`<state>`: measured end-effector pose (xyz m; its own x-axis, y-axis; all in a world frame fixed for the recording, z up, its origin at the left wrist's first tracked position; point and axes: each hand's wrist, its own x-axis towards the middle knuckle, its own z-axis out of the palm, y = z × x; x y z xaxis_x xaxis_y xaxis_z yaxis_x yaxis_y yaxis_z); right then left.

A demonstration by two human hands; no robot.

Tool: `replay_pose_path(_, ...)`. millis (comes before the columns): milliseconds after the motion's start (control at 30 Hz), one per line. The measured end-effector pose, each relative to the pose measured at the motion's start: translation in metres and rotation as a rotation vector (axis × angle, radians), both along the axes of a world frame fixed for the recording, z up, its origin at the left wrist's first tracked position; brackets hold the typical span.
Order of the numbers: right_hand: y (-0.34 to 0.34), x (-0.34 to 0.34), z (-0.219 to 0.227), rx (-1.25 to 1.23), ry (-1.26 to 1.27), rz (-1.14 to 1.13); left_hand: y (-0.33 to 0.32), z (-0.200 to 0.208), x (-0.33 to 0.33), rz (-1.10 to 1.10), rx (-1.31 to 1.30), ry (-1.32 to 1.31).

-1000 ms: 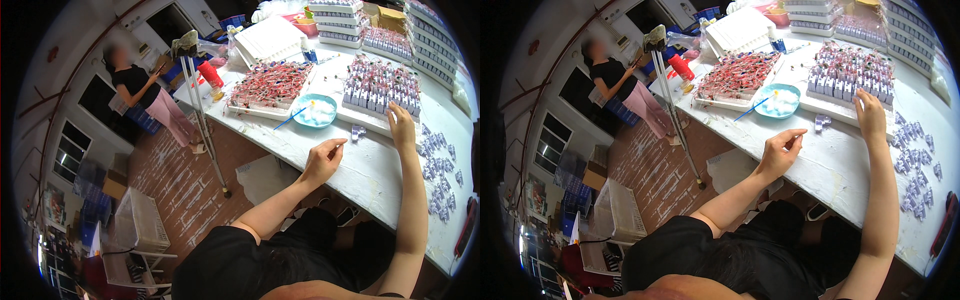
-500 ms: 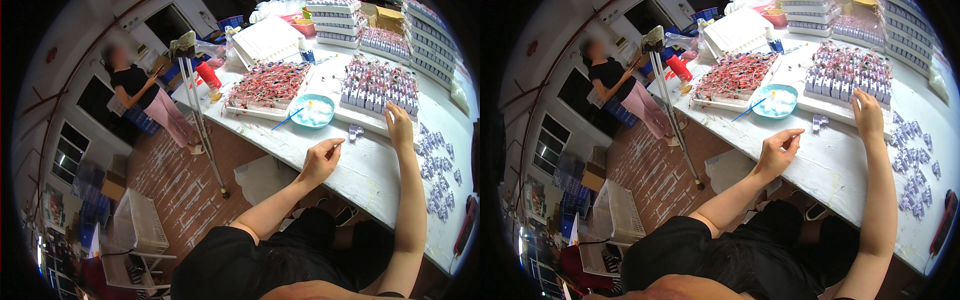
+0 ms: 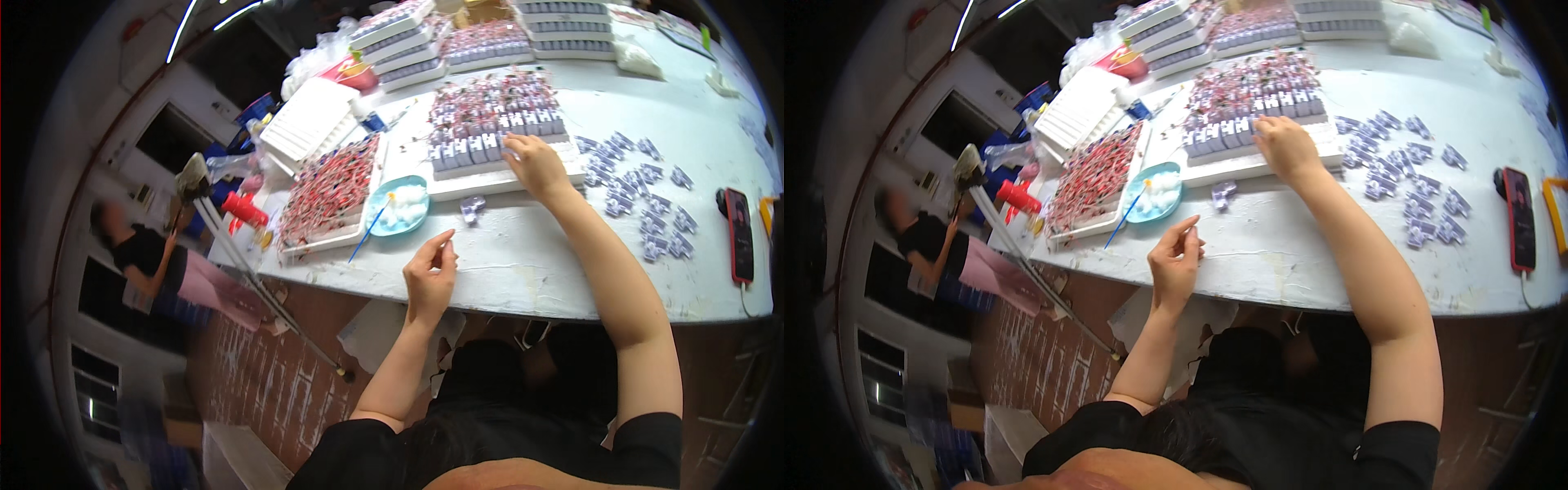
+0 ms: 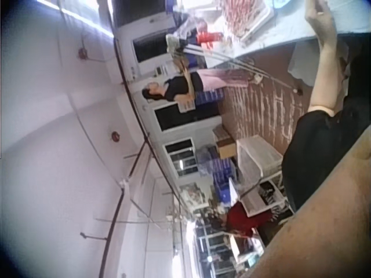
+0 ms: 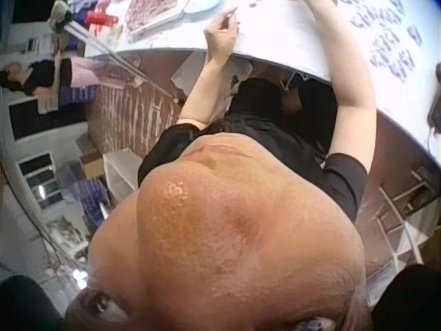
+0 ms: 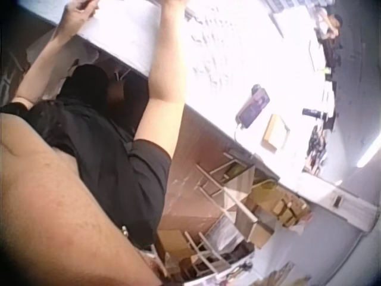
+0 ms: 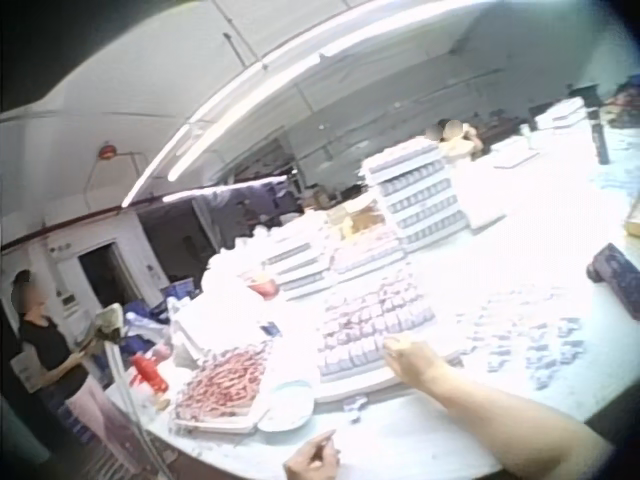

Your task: The recorder is assembling small electronic components by attaching speakers and wires to purple plastic housings and then placing the finished units into a tray.

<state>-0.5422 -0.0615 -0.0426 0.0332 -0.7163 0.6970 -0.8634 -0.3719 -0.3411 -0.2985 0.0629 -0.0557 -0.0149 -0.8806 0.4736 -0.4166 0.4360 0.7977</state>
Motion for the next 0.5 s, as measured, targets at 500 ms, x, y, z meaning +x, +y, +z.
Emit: replay_pose_path(500, -0.0001, 0.0021, -0.0048, -0.075, 0.047, 0.008, 0.0004, 0.0005, -0.0017, 0.000, 0.044, 0.002)
